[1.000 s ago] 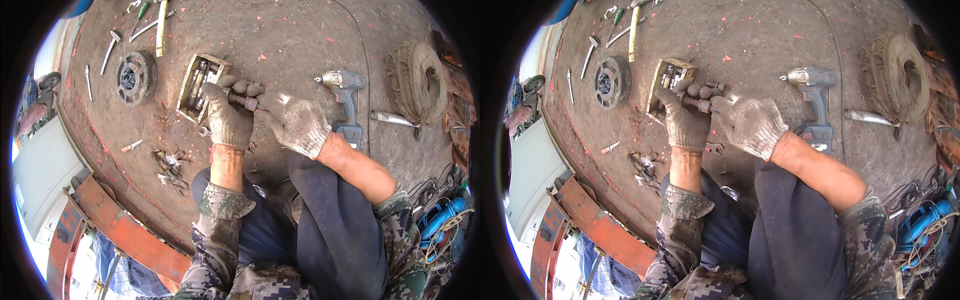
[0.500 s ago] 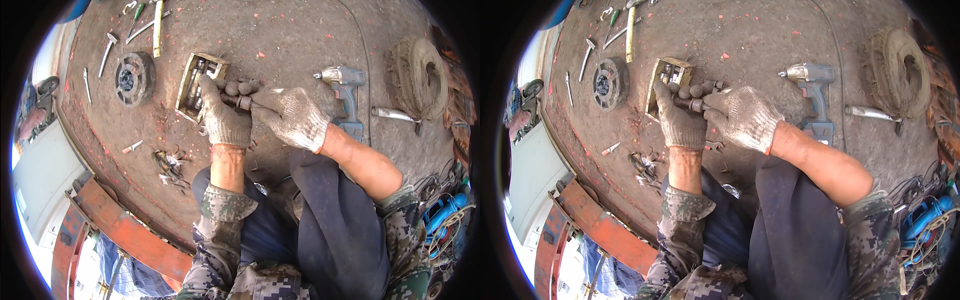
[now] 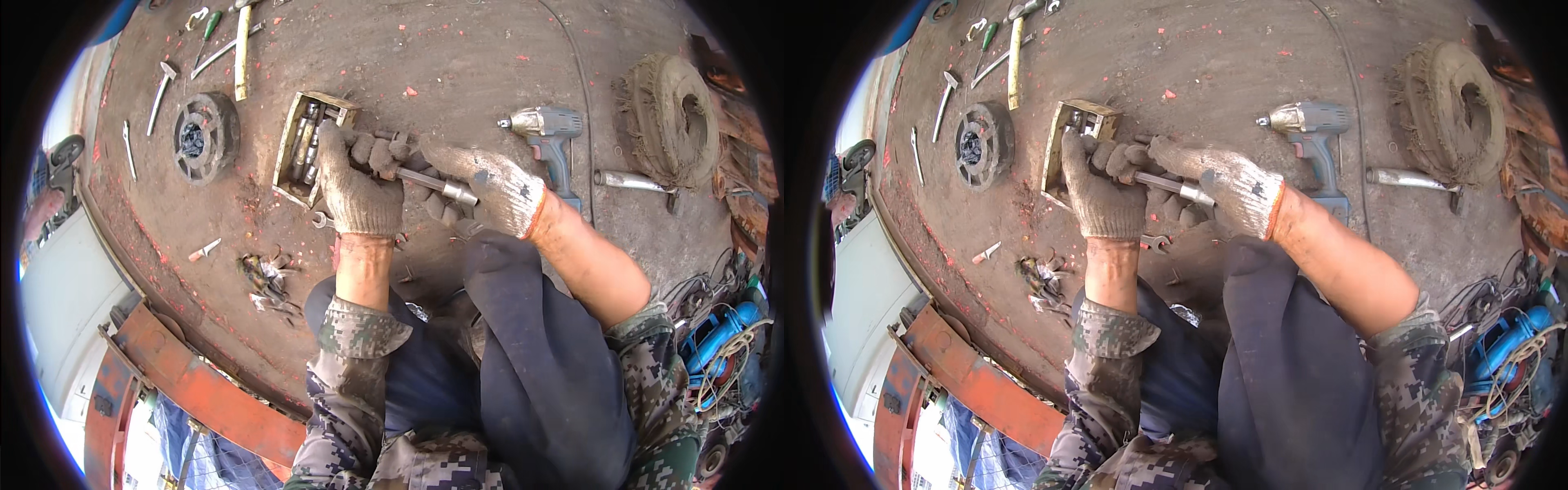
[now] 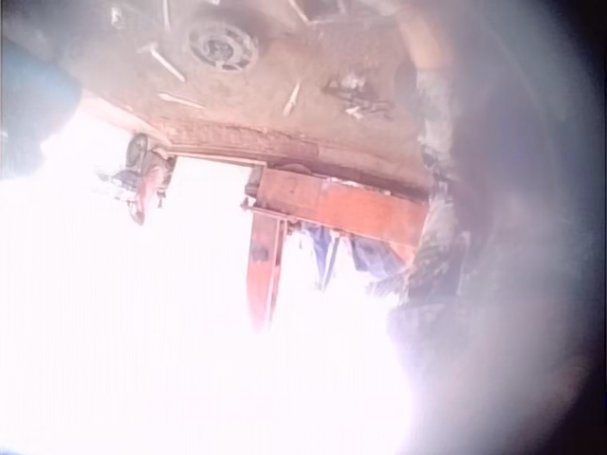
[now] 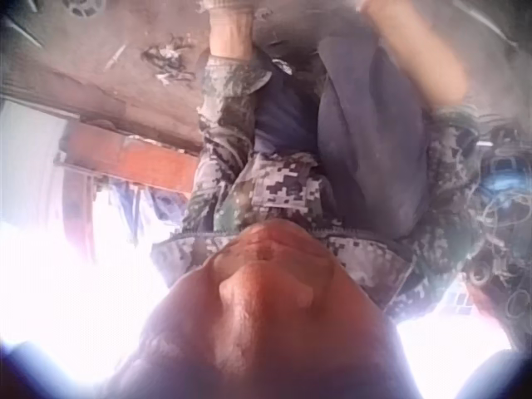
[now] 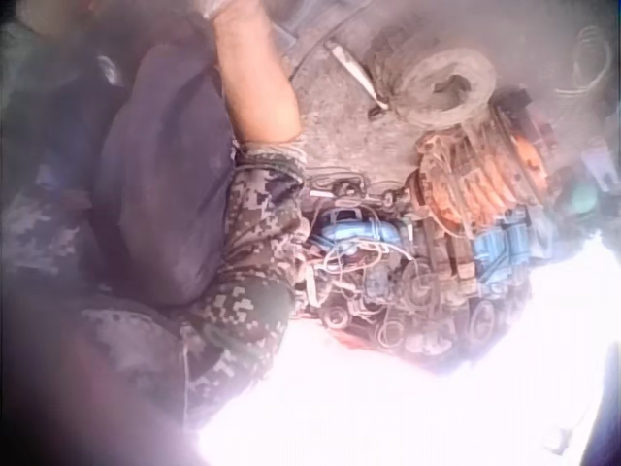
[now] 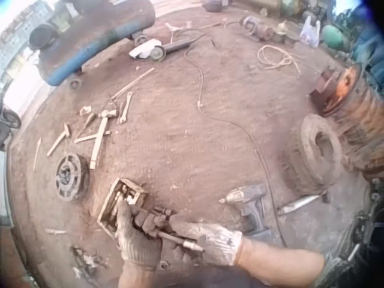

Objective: The person sits on the floor and uses a cordless impact driver to tighten bolts onto metal rods. They repeatedly pick up bolts, attach them to the rods, and use the tool to secure them before placing the assembled parts on the floor.

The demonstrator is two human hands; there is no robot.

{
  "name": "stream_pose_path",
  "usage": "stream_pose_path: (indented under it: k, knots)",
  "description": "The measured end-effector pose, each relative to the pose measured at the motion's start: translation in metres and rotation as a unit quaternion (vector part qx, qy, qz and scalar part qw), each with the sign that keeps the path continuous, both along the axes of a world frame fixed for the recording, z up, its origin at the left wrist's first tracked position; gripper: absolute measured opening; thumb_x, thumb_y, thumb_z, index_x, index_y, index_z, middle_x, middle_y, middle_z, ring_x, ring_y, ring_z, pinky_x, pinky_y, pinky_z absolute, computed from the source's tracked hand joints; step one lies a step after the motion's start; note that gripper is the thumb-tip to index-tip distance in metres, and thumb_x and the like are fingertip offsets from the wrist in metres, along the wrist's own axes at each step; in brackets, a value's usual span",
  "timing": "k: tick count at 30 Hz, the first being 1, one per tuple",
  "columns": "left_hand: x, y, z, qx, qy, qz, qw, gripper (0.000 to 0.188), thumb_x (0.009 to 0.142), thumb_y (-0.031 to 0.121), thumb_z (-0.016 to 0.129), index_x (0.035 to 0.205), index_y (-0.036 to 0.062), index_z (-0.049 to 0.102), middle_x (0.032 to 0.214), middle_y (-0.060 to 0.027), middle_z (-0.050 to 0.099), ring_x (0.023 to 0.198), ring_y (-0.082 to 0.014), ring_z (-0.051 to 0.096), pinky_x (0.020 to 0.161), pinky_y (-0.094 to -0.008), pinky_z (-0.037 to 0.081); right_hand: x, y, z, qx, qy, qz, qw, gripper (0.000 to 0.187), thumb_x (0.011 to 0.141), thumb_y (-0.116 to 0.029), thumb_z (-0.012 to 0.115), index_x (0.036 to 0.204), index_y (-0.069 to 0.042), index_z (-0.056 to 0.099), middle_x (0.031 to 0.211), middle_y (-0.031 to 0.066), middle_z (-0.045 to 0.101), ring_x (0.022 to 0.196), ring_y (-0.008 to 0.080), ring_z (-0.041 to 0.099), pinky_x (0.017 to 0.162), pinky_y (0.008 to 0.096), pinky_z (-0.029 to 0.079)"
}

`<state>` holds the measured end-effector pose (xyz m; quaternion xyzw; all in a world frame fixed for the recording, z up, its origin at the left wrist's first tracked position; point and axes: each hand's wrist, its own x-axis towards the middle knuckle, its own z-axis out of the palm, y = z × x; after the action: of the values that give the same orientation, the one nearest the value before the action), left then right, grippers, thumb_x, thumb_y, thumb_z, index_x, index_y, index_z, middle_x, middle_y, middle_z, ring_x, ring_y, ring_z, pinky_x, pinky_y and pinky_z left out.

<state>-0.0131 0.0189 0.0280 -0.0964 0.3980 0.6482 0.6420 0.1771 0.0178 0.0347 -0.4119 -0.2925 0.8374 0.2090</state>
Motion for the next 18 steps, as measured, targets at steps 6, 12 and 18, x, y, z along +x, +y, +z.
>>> stream_pose_path:
  k: [6,12,18]
  knots:
    - [-0.036,-0.005,-0.024,-0.084,0.010,0.102,0.991,0.036,0.104,0.039,0.067,0.087,0.0155,0.047,0.064,0.0050,0.033,0.058,-0.0118,0.036,0.054,-0.0273,0.039,0.073,-0.024,-0.040,0.313,-0.600,-0.055,0.734,0.057,0.087,-0.033,0.081,0.130,-0.001,0.063,0.117,0.0230,0.068,0.102,0.0345,0.069,0.090,0.0434,0.055]
    - [-0.035,-0.002,-0.030,-0.116,-0.033,0.115,0.986,0.037,0.104,0.044,0.066,0.089,0.0140,0.051,0.063,0.0045,0.039,0.059,-0.0141,0.044,0.052,-0.0278,0.039,0.136,-0.039,-0.074,0.101,-0.544,-0.010,0.833,0.059,0.076,-0.038,0.084,0.116,0.001,0.066,0.113,0.0222,0.072,0.098,0.0316,0.072,0.088,0.0425,0.056]
    - [-0.044,0.004,-0.019,-0.094,-0.067,0.139,0.984,0.038,0.105,0.043,0.064,0.088,0.0128,0.050,0.063,0.0033,0.040,0.059,-0.0151,0.045,0.050,-0.0284,0.037,0.106,-0.022,-0.014,0.034,-0.420,-0.039,0.906,0.049,0.074,-0.011,0.081,0.115,0.008,0.062,0.093,0.0118,0.069,0.078,0.0205,0.070,0.071,0.0346,0.059]
